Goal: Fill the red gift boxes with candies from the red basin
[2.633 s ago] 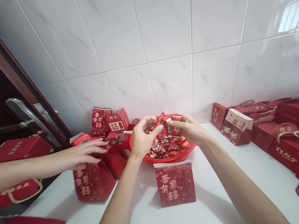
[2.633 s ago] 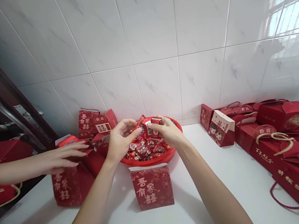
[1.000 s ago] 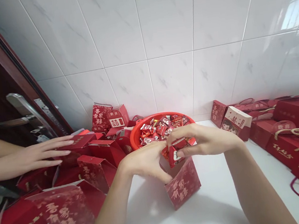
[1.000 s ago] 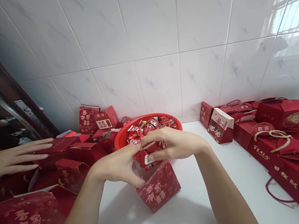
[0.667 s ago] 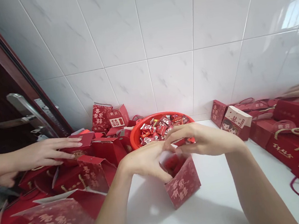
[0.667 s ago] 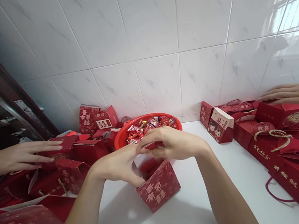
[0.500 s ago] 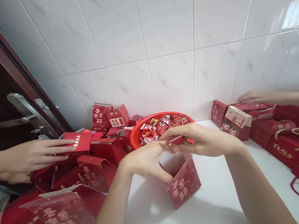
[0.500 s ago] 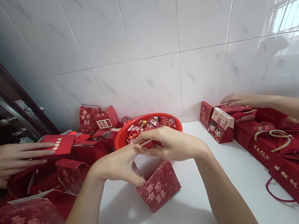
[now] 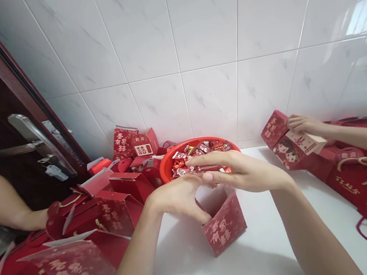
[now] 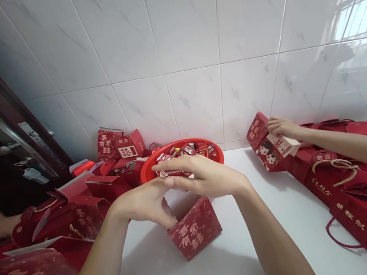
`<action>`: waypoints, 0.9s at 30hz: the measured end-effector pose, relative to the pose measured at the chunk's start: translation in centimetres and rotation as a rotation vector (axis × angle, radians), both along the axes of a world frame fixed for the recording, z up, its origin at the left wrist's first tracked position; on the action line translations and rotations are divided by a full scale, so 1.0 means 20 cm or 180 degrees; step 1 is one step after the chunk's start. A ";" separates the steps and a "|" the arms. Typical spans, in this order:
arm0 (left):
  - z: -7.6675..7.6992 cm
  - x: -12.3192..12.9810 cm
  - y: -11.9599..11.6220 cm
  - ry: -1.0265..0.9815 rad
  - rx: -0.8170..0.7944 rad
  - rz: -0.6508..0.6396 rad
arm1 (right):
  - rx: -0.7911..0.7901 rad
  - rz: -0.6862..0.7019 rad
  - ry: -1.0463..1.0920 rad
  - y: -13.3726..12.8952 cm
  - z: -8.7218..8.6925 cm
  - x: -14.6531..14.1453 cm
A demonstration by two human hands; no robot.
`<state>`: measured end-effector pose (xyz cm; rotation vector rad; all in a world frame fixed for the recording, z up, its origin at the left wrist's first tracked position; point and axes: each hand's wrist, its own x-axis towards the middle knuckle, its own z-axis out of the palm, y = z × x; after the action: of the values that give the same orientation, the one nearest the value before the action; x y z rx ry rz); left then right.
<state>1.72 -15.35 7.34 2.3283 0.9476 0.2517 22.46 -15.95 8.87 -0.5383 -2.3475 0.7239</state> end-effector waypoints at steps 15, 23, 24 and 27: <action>0.02 0.00 0.00 0.0036 -0.0064 -0.0290 | 0.0083 -0.0388 0.0445 -0.07 0.04 0.05; 0.03 0.01 0.01 0.0235 0.0117 -0.0190 | -0.0291 0.0259 -0.0699 -0.10 0.05 0.08; 0.02 0.01 0.01 0.0166 0.0108 -0.0216 | -0.0238 0.0111 -0.0636 -0.11 0.06 0.08; 0.00 -0.01 0.02 0.0060 0.0095 -0.0248 | -0.0117 -0.0191 -0.0478 -0.13 0.07 0.10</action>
<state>1.54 -14.91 7.38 2.3930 0.8654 0.2139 24.48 -18.60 10.32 -0.6983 -2.4484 0.7224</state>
